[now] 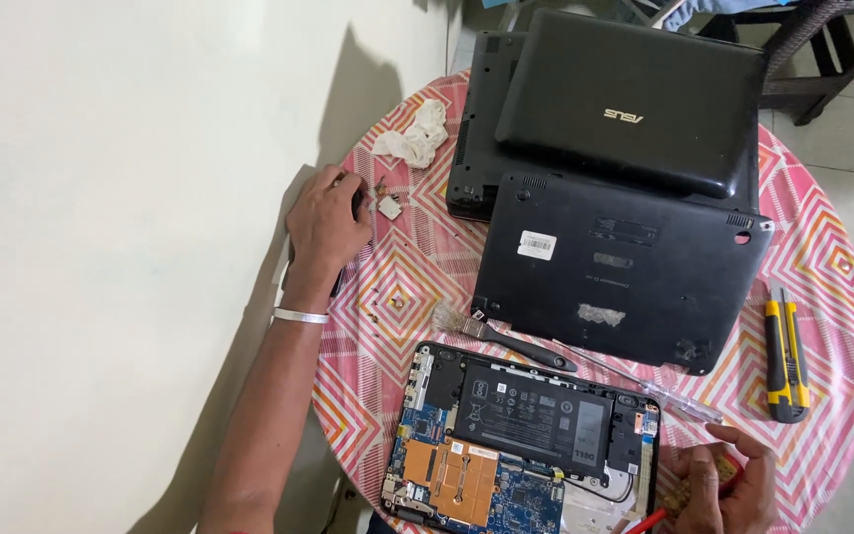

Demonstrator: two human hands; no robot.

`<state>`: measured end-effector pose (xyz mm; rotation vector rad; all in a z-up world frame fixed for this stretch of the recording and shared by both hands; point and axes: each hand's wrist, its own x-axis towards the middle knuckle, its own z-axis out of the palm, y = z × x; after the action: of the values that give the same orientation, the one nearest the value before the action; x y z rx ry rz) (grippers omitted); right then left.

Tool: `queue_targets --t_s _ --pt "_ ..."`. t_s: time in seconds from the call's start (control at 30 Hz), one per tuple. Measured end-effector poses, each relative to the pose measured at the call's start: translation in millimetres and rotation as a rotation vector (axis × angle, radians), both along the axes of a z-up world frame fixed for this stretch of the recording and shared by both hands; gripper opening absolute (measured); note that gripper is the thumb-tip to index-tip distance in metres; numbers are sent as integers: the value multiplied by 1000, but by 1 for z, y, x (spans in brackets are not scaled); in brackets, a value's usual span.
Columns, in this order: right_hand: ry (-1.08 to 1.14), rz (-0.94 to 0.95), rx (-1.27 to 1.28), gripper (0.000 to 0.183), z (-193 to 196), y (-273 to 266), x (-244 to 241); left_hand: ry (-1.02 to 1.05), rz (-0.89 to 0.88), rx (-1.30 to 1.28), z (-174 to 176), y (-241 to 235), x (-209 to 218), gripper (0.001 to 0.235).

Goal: The person uses a red screwdriver to unscrew and remove components from a disassembled laptop placed on a patterned table. They manipulate the internal parts and occasionally pick up a smartphone from the table.

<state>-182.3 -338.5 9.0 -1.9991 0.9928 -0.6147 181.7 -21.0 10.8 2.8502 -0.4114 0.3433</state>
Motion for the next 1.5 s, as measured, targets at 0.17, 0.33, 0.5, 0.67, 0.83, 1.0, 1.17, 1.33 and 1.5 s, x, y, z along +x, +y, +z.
queue_targets --t_s 0.17,0.33,0.5,0.67,0.83,1.0,1.17,1.33,1.5 --pt "63 11 18 29 -1 -5 -3 -76 -31 69 -7 -4 16 10" --pt "-74 -4 57 25 7 -4 2 -78 -105 159 -11 -11 25 11" --pt "-109 146 -55 21 -5 -23 -9 -152 -60 438 -15 -23 21 31" --pt "-228 164 -15 25 -9 -28 -12 -187 -88 314 -23 -19 22 31" --pt "-236 165 -7 25 -13 -33 -14 -113 -39 79 2 -14 2 19" --pt "-55 186 -71 32 -21 -33 -14 561 -79 -1258 88 -62 -116 20" --pt "-86 194 -77 34 -19 -33 -15 1156 -509 -1672 73 -106 -207 17" --pt "-59 161 -51 36 -21 -33 -17 1468 -441 -1788 66 -122 -255 7" --pt "-49 165 -66 35 -21 -34 -17 1577 -336 -1868 60 -119 -271 8"
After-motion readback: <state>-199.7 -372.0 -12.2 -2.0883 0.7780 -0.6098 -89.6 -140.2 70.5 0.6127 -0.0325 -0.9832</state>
